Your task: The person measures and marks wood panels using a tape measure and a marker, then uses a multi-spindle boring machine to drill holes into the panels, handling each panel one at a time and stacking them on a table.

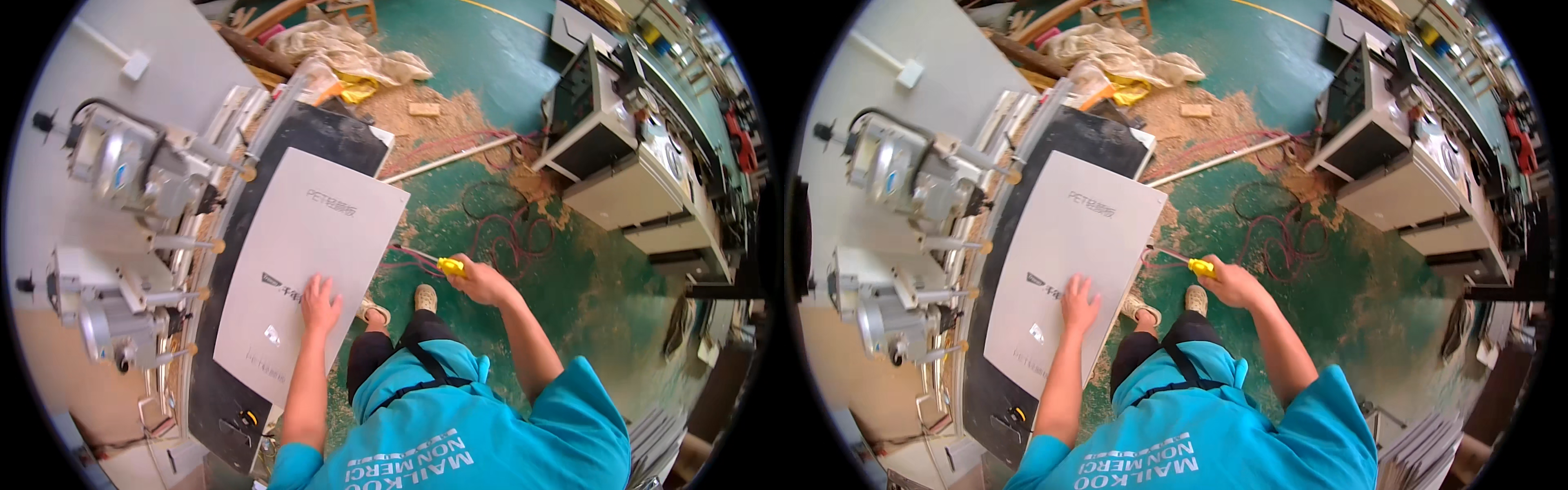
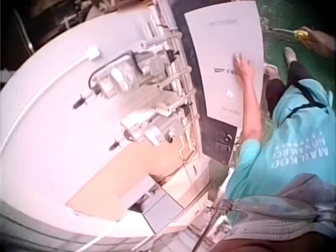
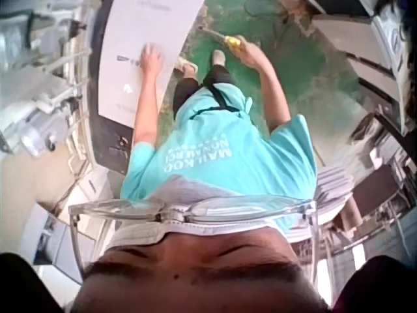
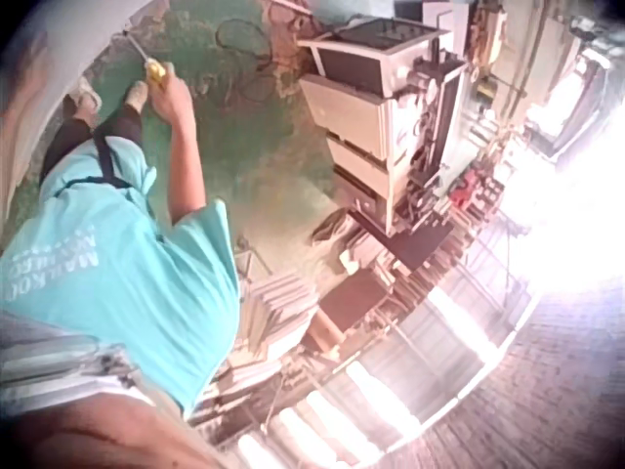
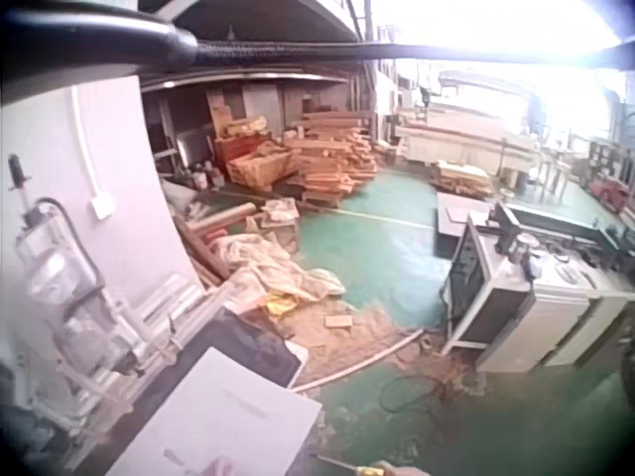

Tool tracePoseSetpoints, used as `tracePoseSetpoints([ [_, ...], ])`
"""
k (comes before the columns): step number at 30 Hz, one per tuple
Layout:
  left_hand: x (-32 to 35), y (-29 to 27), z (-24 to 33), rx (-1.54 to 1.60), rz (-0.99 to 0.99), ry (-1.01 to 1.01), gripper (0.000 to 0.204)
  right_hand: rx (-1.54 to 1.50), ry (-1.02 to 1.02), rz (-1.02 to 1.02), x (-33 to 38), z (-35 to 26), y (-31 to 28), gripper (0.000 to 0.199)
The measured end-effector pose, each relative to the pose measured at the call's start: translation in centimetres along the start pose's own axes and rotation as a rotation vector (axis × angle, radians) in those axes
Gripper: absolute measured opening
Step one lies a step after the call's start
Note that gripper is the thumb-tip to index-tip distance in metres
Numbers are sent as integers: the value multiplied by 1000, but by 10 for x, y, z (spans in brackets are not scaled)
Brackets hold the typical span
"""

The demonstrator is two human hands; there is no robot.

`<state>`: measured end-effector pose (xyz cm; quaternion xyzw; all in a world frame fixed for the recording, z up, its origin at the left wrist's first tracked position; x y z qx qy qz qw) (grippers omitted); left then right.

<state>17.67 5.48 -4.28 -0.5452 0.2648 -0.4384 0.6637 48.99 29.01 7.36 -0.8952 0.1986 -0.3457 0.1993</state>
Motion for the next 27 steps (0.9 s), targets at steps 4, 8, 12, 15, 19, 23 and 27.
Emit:
tracePoseSetpoints([
  [4, -107, 10, 10, -4, 155, 32, 56, -204, 256, 83, 48, 44, 30, 40],
  [8, -210, 11, 87, -121, 285, 127, 60, -299, 464, 245, 103, 74, 69, 41],
  [12, -180, 57, 197, 185, -511, 661, 44, -520, 528, 362, 127, 72, 88, 38],
  [15, -98, 132, 214, 170, -985, 987, 30, -563, 480, 380, 119, 45, 76, 37],
  [19, -28, 95, 185, 576, -521, 860, 42, -609, 505, 325, 115, 39, 75, 37],
  [23, -5, 47, 128, 368, -165, 428, 58, -491, 336, 30, 110, 36, 68, 42],
  [27, 43, 20, 65, -15, 108, 81, 68, -156, 431, 188, 95, 34, 29, 48],
])
Point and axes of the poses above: each hand's wrist, its own x-axis away from the middle knuckle, its own y-axis out of the palm, z = x × y, the point moved 3 cm from there along -x, towards the middle knuckle, and after that the axes turned 3 degrees about -z, right-handed, at the moved point
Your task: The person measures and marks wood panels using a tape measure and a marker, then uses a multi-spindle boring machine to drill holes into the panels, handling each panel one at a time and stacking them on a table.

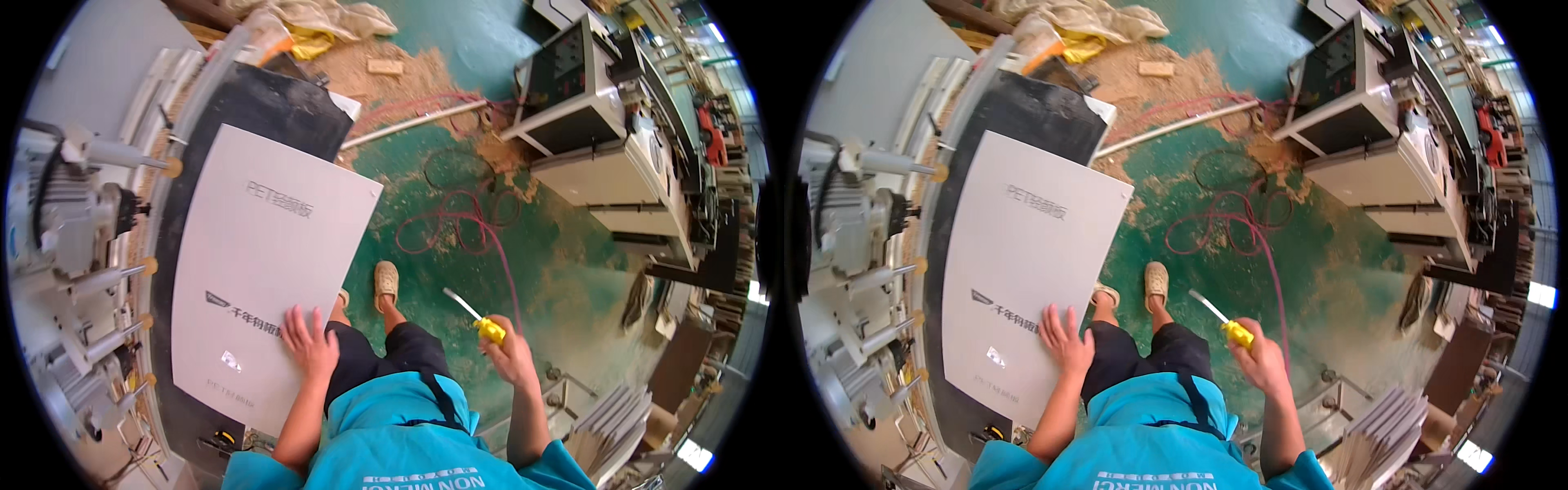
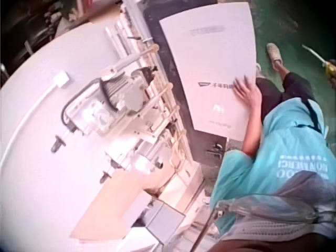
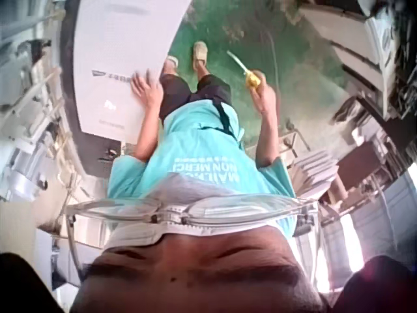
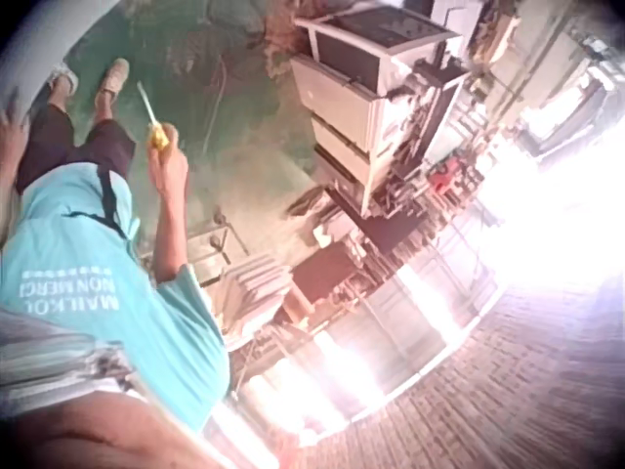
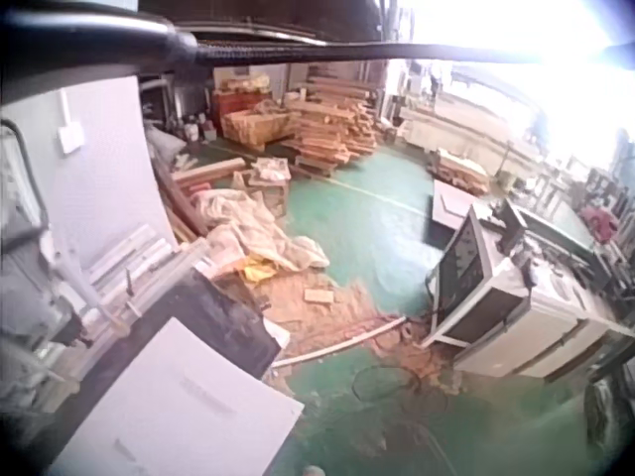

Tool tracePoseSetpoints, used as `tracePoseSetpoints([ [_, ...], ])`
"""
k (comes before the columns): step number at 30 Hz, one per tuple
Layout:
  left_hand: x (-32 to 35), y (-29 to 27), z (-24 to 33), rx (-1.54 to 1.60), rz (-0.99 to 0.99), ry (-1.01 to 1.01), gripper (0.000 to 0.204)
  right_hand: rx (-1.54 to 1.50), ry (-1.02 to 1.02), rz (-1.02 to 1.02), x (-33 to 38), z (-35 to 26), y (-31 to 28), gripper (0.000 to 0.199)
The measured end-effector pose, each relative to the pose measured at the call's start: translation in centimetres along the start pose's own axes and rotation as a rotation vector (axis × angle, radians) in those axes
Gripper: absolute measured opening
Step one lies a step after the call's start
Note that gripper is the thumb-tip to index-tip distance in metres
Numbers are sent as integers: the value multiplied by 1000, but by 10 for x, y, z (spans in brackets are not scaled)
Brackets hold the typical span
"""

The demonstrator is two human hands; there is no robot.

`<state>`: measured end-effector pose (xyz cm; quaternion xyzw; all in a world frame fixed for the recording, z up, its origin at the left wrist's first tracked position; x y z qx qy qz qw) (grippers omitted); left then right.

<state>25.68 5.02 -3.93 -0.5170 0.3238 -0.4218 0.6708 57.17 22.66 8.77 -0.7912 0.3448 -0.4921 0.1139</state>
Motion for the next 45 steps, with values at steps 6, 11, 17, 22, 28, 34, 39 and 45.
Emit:
tracePoseSetpoints([
  [6, 37, -10, -20, -295, -75, -169, 72, 267, -346, -567, -19, -15, -2, 42],
  [11, 40, -163, -16, -139, -72, -197, 74, 2, -431, -365, -44, -88, -73, 43],
  [17, 8, -337, -96, -268, 366, -597, 38, -296, -837, -299, -64, -212, -162, 20],
  [22, -17, -370, -116, -141, 549, -303, 35, -8, -810, -616, -50, -230, -104, 24],
  [28, -21, -369, -145, -307, 516, -570, 45, -128, -585, -470, -121, -173, -48, 22],
  [34, -56, -349, -118, -467, 613, -499, 57, -21, -741, -705, -142, -80, 113, 23],
  [39, -52, -375, -105, -522, 609, -563, 61, -928, -191, -69, -251, -102, 97, 33],
  [45, -26, -380, -129, -311, 361, -698, 66, -1503, 4, -508, -207, -135, 188, 52],
])
Point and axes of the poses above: each hand's wrist, its own x-axis away from the middle knuckle, its own y-axis out of the palm, z = x × y, the point moved 3 cm from there along -x, towards the middle knuckle, and after that the axes turned 3 degrees about -z, right-handed, at the moved point
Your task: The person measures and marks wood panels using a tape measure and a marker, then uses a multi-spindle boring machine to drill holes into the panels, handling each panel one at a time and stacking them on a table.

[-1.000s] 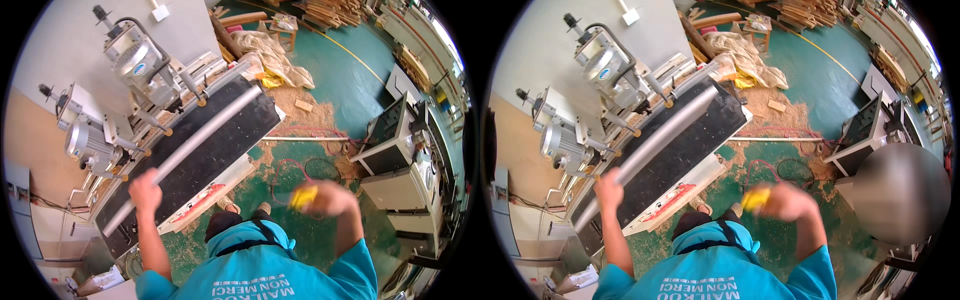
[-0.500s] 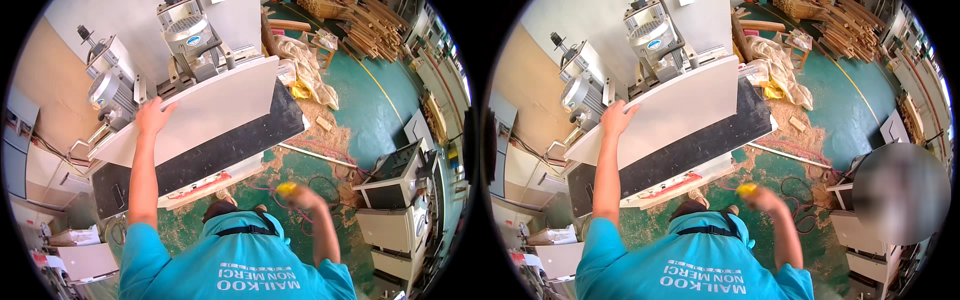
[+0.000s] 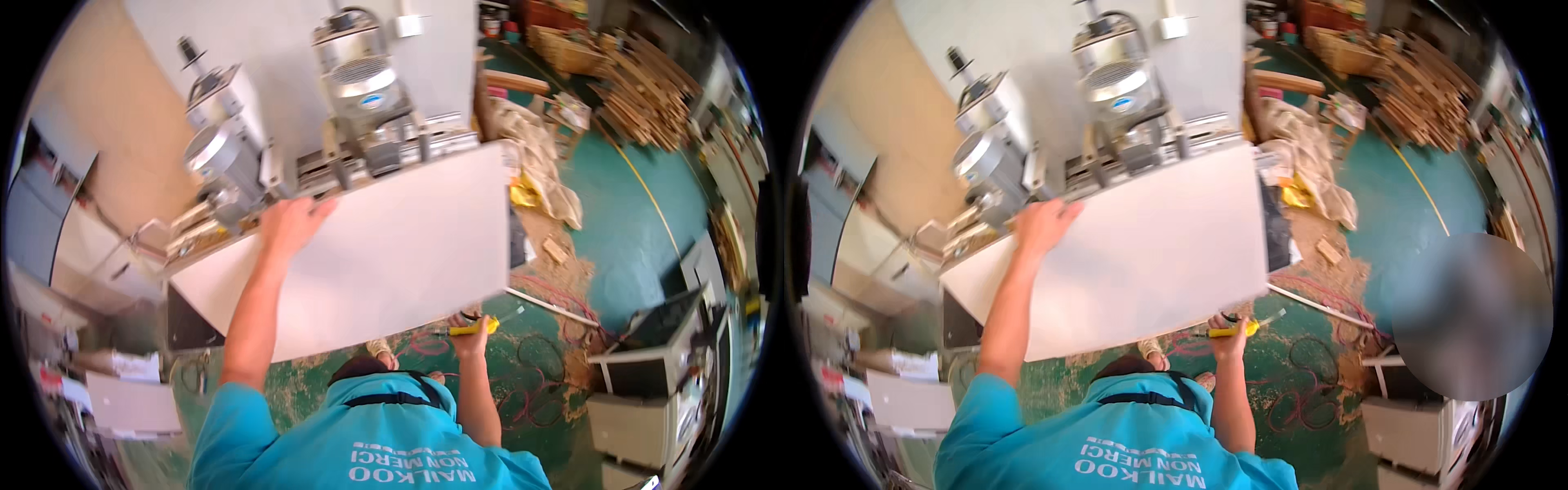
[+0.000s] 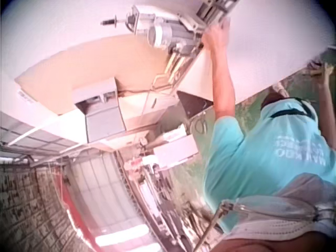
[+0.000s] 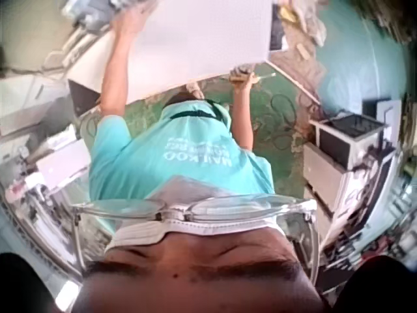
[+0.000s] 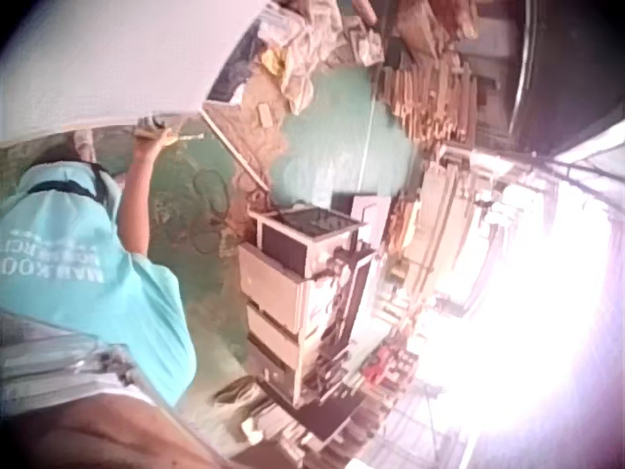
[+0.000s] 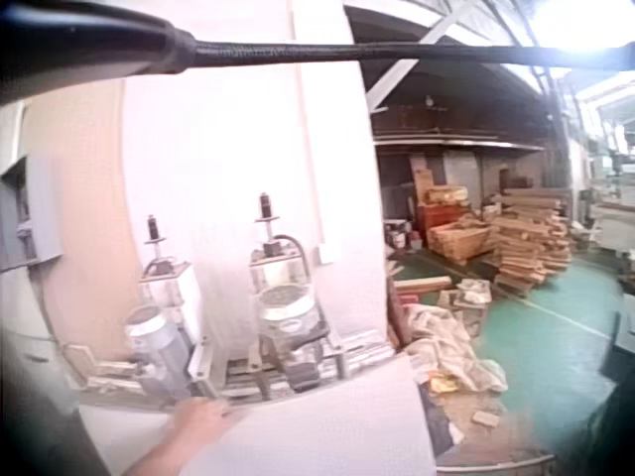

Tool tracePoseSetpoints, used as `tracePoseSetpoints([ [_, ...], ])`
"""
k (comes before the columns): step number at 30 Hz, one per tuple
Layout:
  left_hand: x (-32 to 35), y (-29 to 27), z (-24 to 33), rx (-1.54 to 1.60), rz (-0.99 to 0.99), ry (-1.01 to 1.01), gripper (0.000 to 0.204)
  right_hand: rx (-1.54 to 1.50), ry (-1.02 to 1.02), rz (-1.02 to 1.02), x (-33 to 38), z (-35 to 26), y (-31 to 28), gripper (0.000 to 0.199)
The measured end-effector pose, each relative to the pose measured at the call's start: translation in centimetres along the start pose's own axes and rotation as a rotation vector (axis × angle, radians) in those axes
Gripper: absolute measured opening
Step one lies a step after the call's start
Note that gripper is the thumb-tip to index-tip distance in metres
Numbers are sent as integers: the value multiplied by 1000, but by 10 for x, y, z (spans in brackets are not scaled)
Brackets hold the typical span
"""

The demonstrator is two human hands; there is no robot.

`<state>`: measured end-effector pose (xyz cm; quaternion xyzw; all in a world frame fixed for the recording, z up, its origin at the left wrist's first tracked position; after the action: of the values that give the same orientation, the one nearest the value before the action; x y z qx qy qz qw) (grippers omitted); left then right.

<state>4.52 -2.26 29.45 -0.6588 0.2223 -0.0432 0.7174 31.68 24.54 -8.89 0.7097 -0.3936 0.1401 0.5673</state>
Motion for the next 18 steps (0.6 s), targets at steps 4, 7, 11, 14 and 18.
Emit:
tracePoseSetpoints([
  [4, 10, 94, -32, 137, -324, -93, 72, -90, -89, -81, 36, 18, -5, 55],
  [7, 22, 176, -52, 219, -592, -160, 74, 79, -16, 114, 37, 19, -32, 50],
  [11, -3, 238, -69, 340, -775, -148, 75, 146, -14, 108, 32, 32, -40, 47],
  [14, -14, 268, -87, 344, -856, -149, 77, 180, 31, 219, 16, 48, -41, 46],
  [18, -35, 283, -104, 369, -857, -216, 74, 251, 77, 309, -14, 61, -43, 43],
])
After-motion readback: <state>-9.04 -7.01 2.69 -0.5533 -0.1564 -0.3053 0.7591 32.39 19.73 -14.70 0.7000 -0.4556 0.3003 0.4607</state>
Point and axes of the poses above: each hand's wrist, its own x-axis away from the middle knuckle, its own y-axis out of the palm, z = x × y, the point moved 3 cm from there along -x, towards the middle knuckle, and after that the axes turned 3 degrees about -z, right-handed, at the moved point
